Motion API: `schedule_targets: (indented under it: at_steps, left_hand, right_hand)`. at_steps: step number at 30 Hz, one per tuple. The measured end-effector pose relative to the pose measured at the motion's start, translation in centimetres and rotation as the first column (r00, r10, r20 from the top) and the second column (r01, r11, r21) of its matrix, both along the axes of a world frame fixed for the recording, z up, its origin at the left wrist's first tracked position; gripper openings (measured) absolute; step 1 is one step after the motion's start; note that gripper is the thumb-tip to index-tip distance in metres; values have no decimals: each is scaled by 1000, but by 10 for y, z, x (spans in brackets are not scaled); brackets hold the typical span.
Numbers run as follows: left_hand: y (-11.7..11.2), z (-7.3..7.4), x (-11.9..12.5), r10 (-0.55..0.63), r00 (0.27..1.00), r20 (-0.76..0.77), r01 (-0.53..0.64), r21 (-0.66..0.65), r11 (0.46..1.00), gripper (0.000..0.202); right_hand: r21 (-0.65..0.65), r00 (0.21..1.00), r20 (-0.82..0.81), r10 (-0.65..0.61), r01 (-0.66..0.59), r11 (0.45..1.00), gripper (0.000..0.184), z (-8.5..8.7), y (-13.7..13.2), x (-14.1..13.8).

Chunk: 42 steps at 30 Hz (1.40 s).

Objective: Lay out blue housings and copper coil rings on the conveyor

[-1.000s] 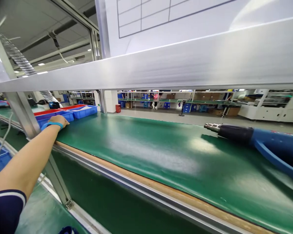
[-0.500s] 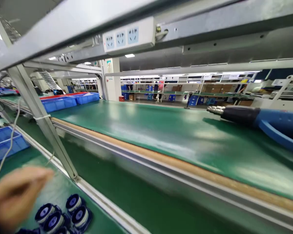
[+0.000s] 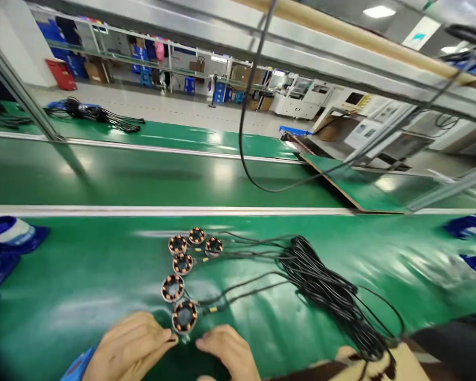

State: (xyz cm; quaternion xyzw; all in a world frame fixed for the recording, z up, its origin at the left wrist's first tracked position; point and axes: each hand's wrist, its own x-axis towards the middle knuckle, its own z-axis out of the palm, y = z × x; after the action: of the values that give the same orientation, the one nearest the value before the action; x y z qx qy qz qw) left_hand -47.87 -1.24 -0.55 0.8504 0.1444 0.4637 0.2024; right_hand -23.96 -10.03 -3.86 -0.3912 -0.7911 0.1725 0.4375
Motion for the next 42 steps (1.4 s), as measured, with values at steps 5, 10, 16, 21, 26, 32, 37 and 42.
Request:
schedule_targets:
  at_steps: [5, 10, 16, 21, 26, 32, 37, 42]
  left_hand:
    - [-50, 4, -1, 15, 996, -87, -10, 62, 998, 21]
    - [-65, 17, -6, 70, 991, -116, -47, 193, 980, 19]
    - [-57, 12, -3, 196, 976, -99, -171, 216, 961, 23]
    - [-8, 19, 5, 186, 978, -91, -165, 196, 967, 22]
    - [69, 6, 6, 402, 900, -170, -401, 42, 915, 24]
    - [117, -31, -2, 386, 842, -377, -353, 154, 923, 32]
    - [120, -40, -6, 298, 873, -385, -299, 59, 952, 38]
    - [117, -39, -1, 279, 892, -356, -334, -101, 937, 34]
  right_hand:
    - [36, 968, -232, 94, -88, 996, 24, 33, -25, -40]
    - [86, 976, -207, -64, 84, 993, 23, 46, -28, -40]
    - [29, 997, -69, 46, -44, 999, 15, 61, 5, -22]
    - [-87, 997, -24, 79, -81, 993, 7, 84, 64, -10]
    - [-194, 988, 66, -139, 149, 970, 6, 77, 169, 2]
    - [-326, 952, 285, -109, 203, 923, 7, 48, 237, -8]
    - [-363, 933, 345, -99, 230, 903, 7, 46, 243, -16]
    - [-431, 928, 366, -75, 240, 870, 7, 49, 245, -19]
